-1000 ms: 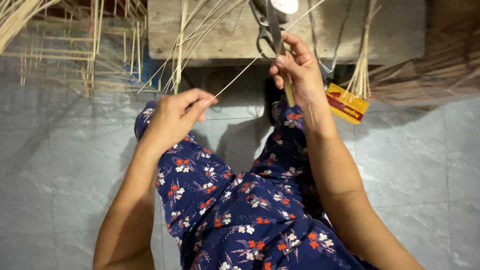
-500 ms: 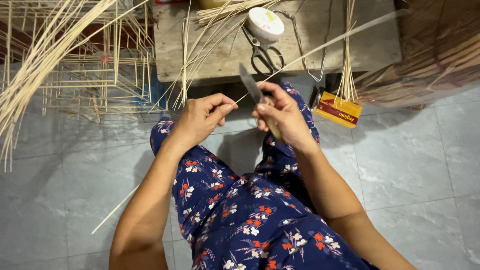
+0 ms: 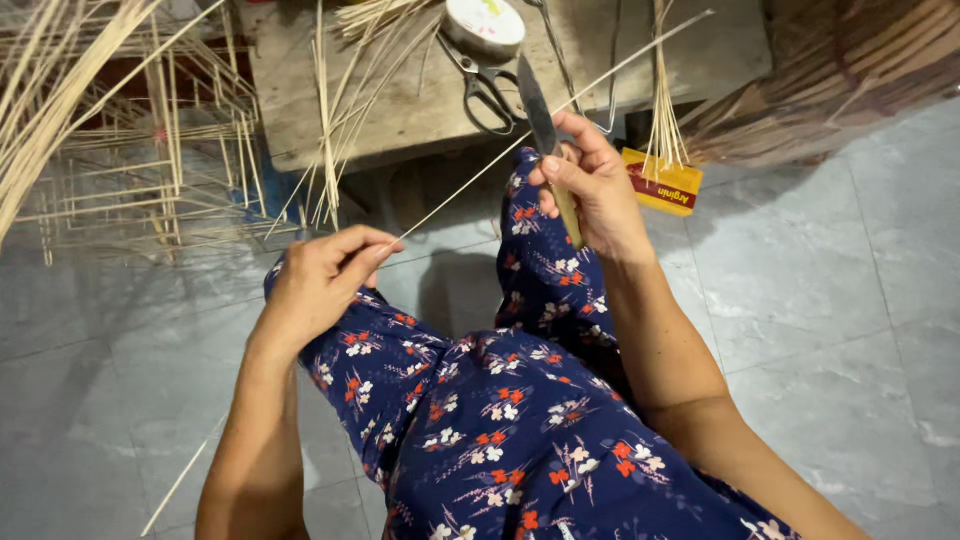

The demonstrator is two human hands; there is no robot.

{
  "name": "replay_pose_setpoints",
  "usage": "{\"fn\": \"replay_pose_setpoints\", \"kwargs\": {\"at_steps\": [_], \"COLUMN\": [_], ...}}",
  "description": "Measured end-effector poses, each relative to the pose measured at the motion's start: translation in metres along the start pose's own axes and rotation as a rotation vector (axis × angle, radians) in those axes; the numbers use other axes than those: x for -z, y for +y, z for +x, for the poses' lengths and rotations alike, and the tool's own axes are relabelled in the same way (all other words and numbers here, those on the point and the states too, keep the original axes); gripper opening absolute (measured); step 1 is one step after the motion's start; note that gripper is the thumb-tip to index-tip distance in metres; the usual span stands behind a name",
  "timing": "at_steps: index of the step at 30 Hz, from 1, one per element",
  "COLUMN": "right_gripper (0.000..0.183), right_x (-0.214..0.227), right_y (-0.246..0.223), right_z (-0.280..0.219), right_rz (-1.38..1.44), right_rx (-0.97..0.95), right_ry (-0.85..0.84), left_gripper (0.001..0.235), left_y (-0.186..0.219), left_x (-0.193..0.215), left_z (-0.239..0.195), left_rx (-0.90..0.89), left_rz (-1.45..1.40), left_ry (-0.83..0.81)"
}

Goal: The person sits on the floor and uses a knife to sharpen thin bamboo sticks one by one. They repeatedly pick up sticks, scrape them with the blade to create a point, and place the finished pieces aside.

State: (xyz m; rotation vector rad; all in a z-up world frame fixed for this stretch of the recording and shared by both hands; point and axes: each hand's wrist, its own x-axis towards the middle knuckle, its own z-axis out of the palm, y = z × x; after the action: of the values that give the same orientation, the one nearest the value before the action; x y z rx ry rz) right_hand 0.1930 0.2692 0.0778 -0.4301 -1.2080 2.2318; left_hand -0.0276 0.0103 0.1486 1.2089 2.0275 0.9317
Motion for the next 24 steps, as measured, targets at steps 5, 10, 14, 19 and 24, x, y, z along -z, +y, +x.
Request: {"fn": "replay_pose_setpoints", "kwargs": {"at_steps": [5,10,14,19,24], "right_gripper": [0.047,0.049,0.049,0.051,0.051], "right_x": [0.014,0.027,0.037,0.049,0.058], "right_y": [-0.011,-0.017,-0.016,-0.016,-0.013], "right_z": [0.004,0.011,0.015,0.014,0.016], "right_rz": [-0.044,-0.047,-0.013,-0.015,0.022], "right_rx": [0.031,0.047,0.072,0.084,0.104], "right_ry": [0.099,0.147,0.152,0.175,0.168], "left_gripper": [0.019,0.018,0.018,0.018,0.018], "left_y": [-0.012,-0.029,-0.041,-0.05,-0.052], "left_x": [0.01,0.015,0.018,0.021,0.025], "left_z": [-0.002,-0.004,-0.008,-0.012,-0.014], "left_rx": [0.057,0.206,0.145,0.186,0.188], "left_rz": [-0.013,-0.076,-0.086,-0.108,-0.131], "left_ry": [-0.002,0.01,0.009,0.02,0.016]}}
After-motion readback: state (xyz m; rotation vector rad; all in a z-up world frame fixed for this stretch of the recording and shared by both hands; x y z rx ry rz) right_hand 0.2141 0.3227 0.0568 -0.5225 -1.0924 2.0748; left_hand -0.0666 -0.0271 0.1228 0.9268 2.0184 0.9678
